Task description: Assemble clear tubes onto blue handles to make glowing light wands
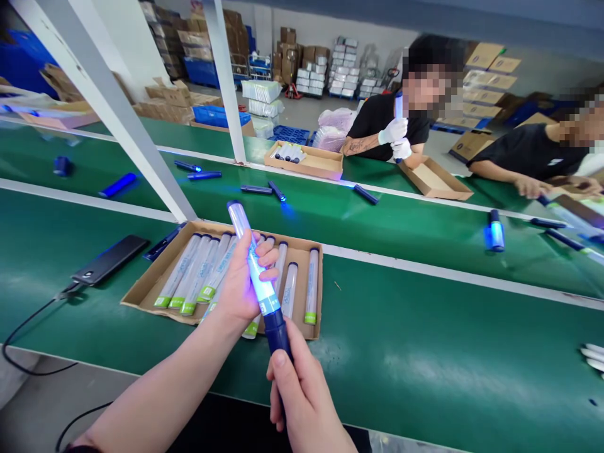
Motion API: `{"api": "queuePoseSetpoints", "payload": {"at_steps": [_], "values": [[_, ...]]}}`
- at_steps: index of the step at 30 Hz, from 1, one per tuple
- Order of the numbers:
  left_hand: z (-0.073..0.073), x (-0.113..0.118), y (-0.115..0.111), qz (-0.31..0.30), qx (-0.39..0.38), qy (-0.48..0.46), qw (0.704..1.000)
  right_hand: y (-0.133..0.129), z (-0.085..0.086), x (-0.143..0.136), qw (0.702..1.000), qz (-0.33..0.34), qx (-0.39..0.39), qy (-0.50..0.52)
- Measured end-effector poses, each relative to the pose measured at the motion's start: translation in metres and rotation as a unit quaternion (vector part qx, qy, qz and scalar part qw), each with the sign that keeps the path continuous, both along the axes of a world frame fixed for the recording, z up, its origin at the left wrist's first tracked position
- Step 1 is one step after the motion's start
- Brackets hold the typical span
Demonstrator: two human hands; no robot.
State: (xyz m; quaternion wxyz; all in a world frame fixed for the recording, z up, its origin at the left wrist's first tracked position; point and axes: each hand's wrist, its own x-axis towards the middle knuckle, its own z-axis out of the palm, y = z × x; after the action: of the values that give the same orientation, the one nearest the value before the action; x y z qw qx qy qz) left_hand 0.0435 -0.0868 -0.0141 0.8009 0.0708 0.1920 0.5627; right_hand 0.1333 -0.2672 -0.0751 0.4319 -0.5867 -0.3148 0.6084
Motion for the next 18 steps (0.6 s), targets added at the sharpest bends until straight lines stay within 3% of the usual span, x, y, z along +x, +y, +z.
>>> {"api": "queuePoseSetpoints", "payload": {"at_steps": [3,5,10,14,18], "values": [[-0.002,0.0,0.0,0.002,0.008,0.006,1.0,0.001,0.001,-0.002,0.999,-0.027,-0.015,0.013],[-0.003,-0.001,0.001,-0.002,0.005,0.002,1.0,0.006,0.005,-0.004,0.994,-0.024,-0.011,0.105],[-0.006,-0.001,-0.001,-0.016,-0.001,-0.002,1.0,0.016,0.019,-0.004,0.93,0.024,0.0,0.367],[-0.007,-0.002,-0.004,-0.041,0.017,-0.005,0.999,0.016,0.019,-0.004,0.901,0.04,0.004,0.433],[-0.002,-0.004,-0.009,-0.092,0.03,-0.044,0.994,0.013,0.018,-0.012,0.894,0.045,0.003,0.446]]}}
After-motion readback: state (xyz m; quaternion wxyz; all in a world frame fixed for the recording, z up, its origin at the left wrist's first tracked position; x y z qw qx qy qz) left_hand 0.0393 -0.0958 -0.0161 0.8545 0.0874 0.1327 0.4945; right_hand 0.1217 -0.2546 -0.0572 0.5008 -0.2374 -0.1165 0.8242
